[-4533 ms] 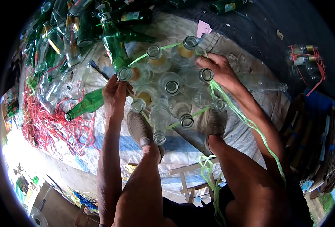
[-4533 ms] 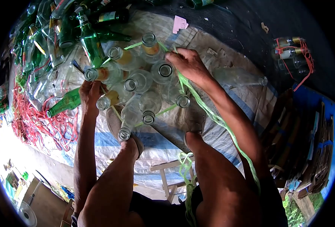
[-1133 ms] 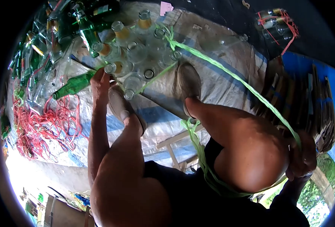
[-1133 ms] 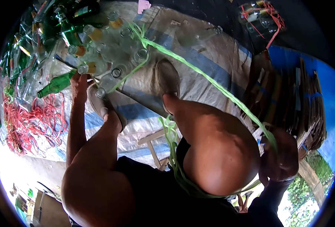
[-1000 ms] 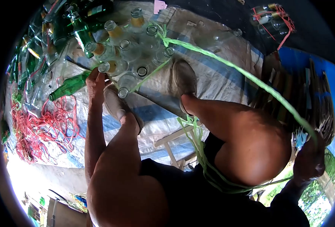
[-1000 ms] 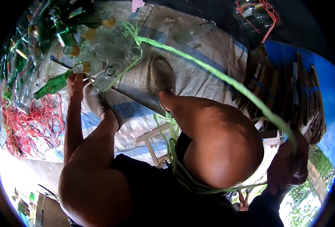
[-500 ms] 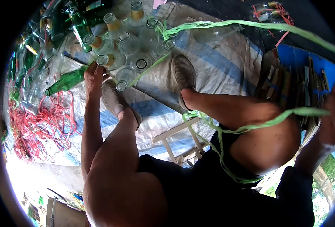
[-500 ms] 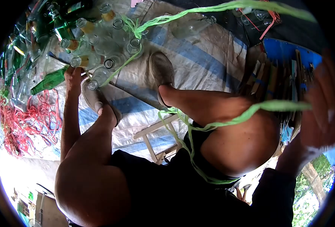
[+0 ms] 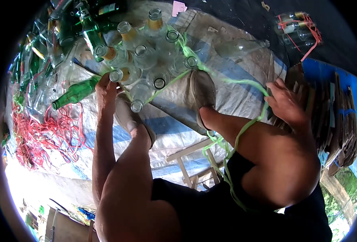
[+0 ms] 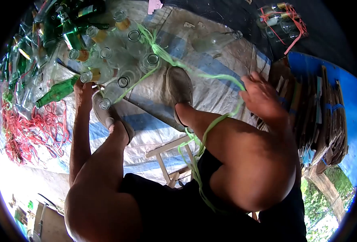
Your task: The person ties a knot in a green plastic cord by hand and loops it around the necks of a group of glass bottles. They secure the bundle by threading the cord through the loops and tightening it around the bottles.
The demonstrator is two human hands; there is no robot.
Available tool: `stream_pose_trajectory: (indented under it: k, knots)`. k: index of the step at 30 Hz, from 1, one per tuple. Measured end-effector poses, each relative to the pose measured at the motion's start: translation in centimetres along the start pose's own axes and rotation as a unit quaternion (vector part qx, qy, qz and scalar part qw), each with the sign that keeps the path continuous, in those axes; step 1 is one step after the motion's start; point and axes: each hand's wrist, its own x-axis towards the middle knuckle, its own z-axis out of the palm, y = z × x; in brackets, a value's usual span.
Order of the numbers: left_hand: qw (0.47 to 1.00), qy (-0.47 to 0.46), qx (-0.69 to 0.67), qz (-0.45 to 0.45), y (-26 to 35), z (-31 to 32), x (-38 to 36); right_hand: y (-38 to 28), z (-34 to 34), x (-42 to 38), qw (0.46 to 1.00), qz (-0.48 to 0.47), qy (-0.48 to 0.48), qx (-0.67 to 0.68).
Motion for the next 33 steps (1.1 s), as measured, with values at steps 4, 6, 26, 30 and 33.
stream_pose_trajectory:
  k: [4, 6, 26, 30, 33]
  knots:
    - [0.999, 0.007, 0.027, 0.03, -0.6, -0.1, -0.2, -1.3, 4.7, 4.0, 0.992, -0.119, 0.015, 0.024]
    - [0.999, 0.015, 0.037, 0.021, 0.3, 0.3, -1.0, -2.3, 7.6, 6.7, 0.985, -0.119, -0.017, 0.123]
    - [0.982, -0.097, -0.071, -0.144, 2.3, 1.4, -8.8, -4.6, 14.8, 15.1, 0.922, 0.121, -0.13, 0.344]
    - [0.973, -0.146, -0.075, -0.165, 2.7, 1.2, -8.9, -4.1, 15.7, 15.6, 0.923, 0.11, -0.135, 0.344]
    - [0.971, -0.122, -0.071, -0.195, 3.1, 2.1, -9.0, -4.6, 15.7, 15.5, 0.933, 0.104, -0.12, 0.323]
